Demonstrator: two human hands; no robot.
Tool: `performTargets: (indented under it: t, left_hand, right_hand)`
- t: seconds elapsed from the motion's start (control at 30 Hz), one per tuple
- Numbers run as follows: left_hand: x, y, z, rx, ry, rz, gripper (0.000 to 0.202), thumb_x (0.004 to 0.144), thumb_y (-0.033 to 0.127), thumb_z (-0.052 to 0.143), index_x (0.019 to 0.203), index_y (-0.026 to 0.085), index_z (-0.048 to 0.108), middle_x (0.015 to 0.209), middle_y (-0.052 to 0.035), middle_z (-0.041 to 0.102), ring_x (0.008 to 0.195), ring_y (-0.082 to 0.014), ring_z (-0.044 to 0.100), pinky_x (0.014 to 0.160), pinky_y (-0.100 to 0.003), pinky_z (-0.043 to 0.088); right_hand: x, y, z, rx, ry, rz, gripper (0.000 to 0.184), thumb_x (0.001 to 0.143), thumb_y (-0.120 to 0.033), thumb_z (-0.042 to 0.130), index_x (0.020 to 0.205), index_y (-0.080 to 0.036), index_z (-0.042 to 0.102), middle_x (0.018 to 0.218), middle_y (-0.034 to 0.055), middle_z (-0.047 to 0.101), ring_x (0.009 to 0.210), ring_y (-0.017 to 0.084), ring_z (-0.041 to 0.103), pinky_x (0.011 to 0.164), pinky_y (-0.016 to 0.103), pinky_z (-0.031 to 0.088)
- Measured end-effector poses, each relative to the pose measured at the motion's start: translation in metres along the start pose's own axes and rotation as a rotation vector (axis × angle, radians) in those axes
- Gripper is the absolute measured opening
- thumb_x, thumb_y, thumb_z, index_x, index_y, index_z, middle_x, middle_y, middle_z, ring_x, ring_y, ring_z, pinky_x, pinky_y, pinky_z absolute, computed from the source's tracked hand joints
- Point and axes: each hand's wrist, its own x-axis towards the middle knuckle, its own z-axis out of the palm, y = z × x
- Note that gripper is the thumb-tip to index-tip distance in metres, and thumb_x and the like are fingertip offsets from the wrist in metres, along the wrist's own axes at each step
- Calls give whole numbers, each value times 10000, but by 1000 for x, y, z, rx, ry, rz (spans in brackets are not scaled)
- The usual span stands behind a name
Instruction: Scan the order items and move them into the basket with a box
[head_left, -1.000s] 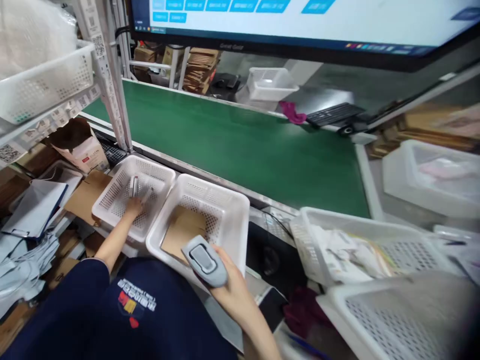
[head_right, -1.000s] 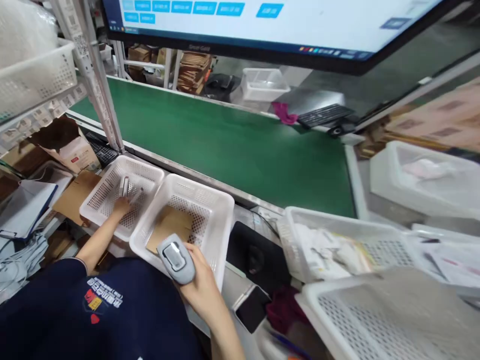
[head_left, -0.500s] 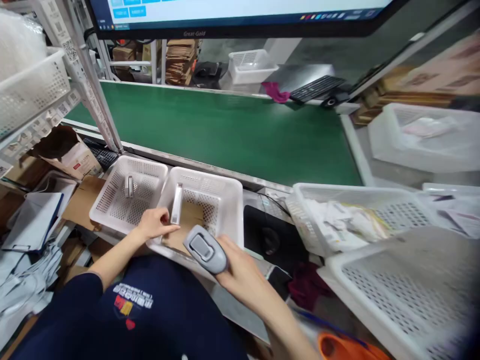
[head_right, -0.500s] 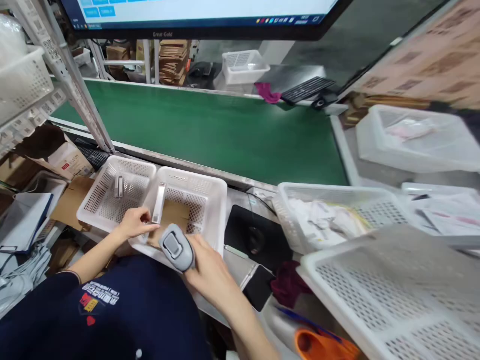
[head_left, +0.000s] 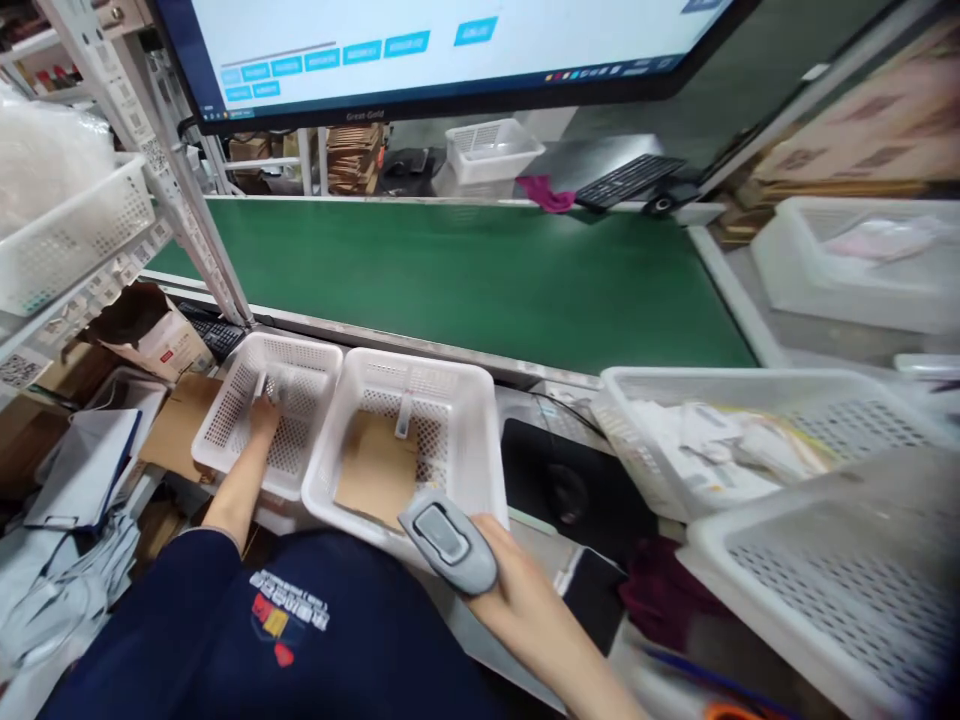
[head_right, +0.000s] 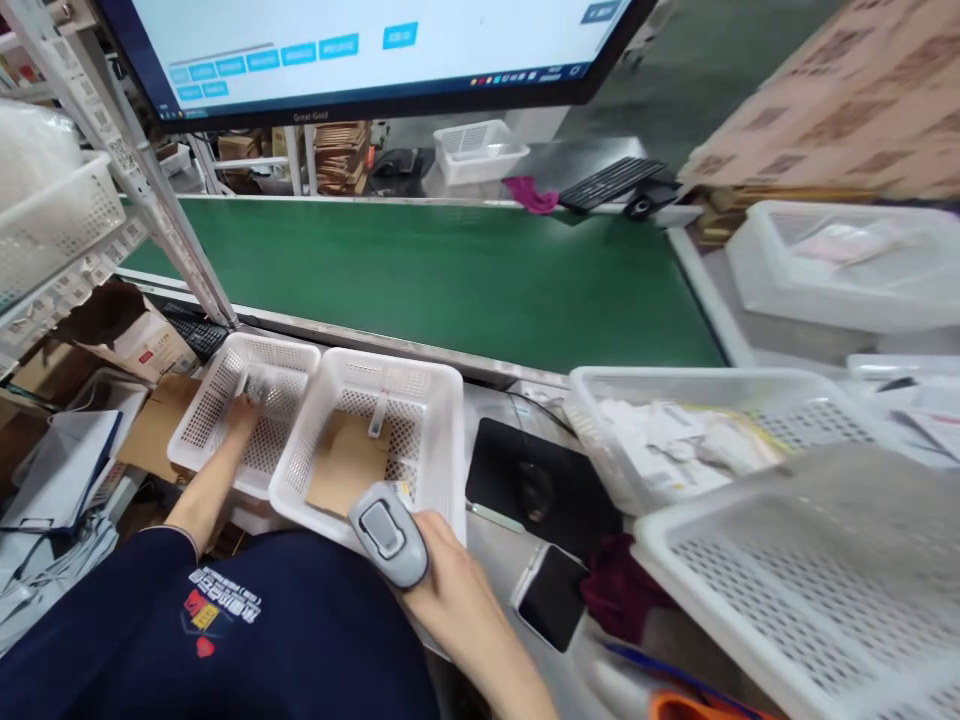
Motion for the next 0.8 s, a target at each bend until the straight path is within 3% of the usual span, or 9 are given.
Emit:
performTargets:
  t: [0.13,0.2,0.3,0.37,0.43,0.53,0.63,0.7,0.8]
  left_hand:
    - [-23,15,0,-88,19,175,152,1008,227,636,1127,152,693,1202,-134,733,1142,-258,674,1037,-359,510]
    - [-43,27,2,-309,-30,236,289,995,280,674,1262,171,673,1173,-104,738,1040,-214,696,935,-309,557]
    - [-78,49,4,-948,-334,162,484,943,336,732,1389,185,623,1104,-92,739,795,-153,673,637,-232,536]
    - [-97,64,1,-1286,-618,33,402,932,326,733,1301,176,680,1079,-96,728,690,-105,605,522,-181,455]
    - [-112,78,-4,-1440,-849,-91,252,954,265,682,1178,160,733,1007,-91,701,620,-71,513,465,-146,383]
    - [-124,94,-7,-1506,-1051,-253,219,981,164,576,1119,135,744,867,-54,622,539,-49,395,418,-123,310]
    - [-129,103,-2,-1499,-1112,-323,210,978,145,571,1120,124,725,791,-11,566,488,-35,363,392,-116,269]
    - [-132,103,7,-1439,-1099,-307,167,986,226,628,1101,135,708,759,8,561,451,-32,347,370,-128,236]
    - [-138,94,24,-1300,-948,-156,333,1001,481,669,1054,154,688,765,-5,624,429,-51,404,360,-167,250]
  right_hand:
    - [22,-23,8,-39,-53,-45,334,785,-138,517,1090,-193,640,1053,91,626,949,279,672,815,390,528]
    - [33,-35,10,-86,-68,-62,460,781,-85,523,1212,-201,634,1103,87,609,979,269,665,821,369,510]
    - [43,-48,10,-147,-69,-74,574,795,-57,546,1342,-216,610,1131,84,597,970,260,652,798,347,489]
    - [45,-51,10,-141,-60,-68,521,824,-74,561,1324,-208,618,1120,85,596,957,261,650,793,350,484]
    - [44,-50,9,-116,-36,-48,433,846,-101,575,1263,-203,627,1098,84,596,954,265,653,785,351,485]
    - [38,-44,9,-97,-3,-13,379,838,-111,574,1203,-204,623,1123,93,605,959,266,663,772,346,494]
    - [32,-39,9,-94,17,5,380,827,-109,569,1190,-200,631,1143,103,624,949,264,668,773,347,504]
    - [27,-36,9,-101,27,8,362,819,-106,569,1162,-203,638,1129,100,640,938,262,668,779,349,504]
    - [20,-33,7,-102,34,7,374,811,-118,571,1167,-211,640,1117,98,656,932,263,673,778,352,507]
